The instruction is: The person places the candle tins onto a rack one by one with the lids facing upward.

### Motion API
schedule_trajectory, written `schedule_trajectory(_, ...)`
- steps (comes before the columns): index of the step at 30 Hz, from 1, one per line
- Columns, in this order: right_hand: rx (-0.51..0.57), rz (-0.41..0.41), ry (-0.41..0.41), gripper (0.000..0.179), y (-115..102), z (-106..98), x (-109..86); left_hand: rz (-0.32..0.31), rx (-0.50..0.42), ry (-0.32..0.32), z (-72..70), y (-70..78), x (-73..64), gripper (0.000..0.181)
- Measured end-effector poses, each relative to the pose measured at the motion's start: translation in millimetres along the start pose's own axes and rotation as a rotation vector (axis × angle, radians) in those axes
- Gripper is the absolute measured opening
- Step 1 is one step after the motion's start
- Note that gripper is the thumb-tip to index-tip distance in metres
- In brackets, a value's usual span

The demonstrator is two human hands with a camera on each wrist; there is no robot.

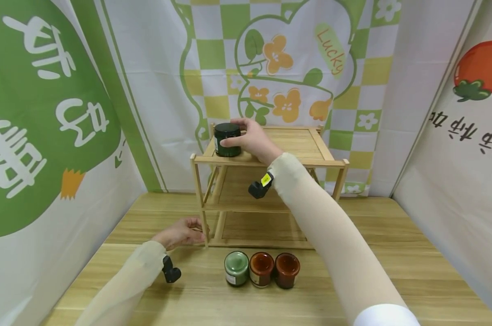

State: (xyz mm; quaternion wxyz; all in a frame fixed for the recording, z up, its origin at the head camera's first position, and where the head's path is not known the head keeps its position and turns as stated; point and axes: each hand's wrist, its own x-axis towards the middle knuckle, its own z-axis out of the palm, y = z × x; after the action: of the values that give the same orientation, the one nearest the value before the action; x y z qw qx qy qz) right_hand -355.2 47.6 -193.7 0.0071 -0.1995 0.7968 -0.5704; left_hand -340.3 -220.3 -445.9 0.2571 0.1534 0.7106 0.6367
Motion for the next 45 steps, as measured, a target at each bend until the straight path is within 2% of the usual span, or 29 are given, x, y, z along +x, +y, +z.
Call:
schedule_trajectory(8,-0.03,0.004,-0.015,0.076,-1.6,-1.9,-1.6,0.0,0.014,0.005,-1.8,0.7,0.8,0.018)
schedule_trajectory(14,0.001,-0.059,0.012,0.078,-4.6,-11.3,-7.6,0.001,0.025,-0.001,-2.4,0.6,0.8,0.019)
schedule_trajectory(20,0.063,-0.124,-0.003,0.077,-10.3,-24.8,-20.4,0.003,0.026,-0.008,-2.9,0.7,-0.5,0.019)
schedule_trajectory(27,0.182,-0.224,-0.007,0.068,-19.1,-35.2,-47.2,0.01,0.033,-0.014,-3.0,-0.2,-3.0,0.019)
schedule_trajectory(31,0.193,-0.291,-0.015,0.067,-17.4,-43.3,-68.0,0.011,0.039,-0.012,-2.2,-1.3,-2.5,0.019)
schedule_trajectory(39,0.206,-0.383,-0.049,0.073,-2.7,-64.2,-110.3,0.02,0.048,-0.023,-1.6,-0.9,-0.2,0.019)
schedule_trajectory(45,0.222,-0.467,-0.07,0.077,16.0,-73.0,-131.6,0.019,0.041,-0.029,-3.4,-1.3,2.0,0.02)
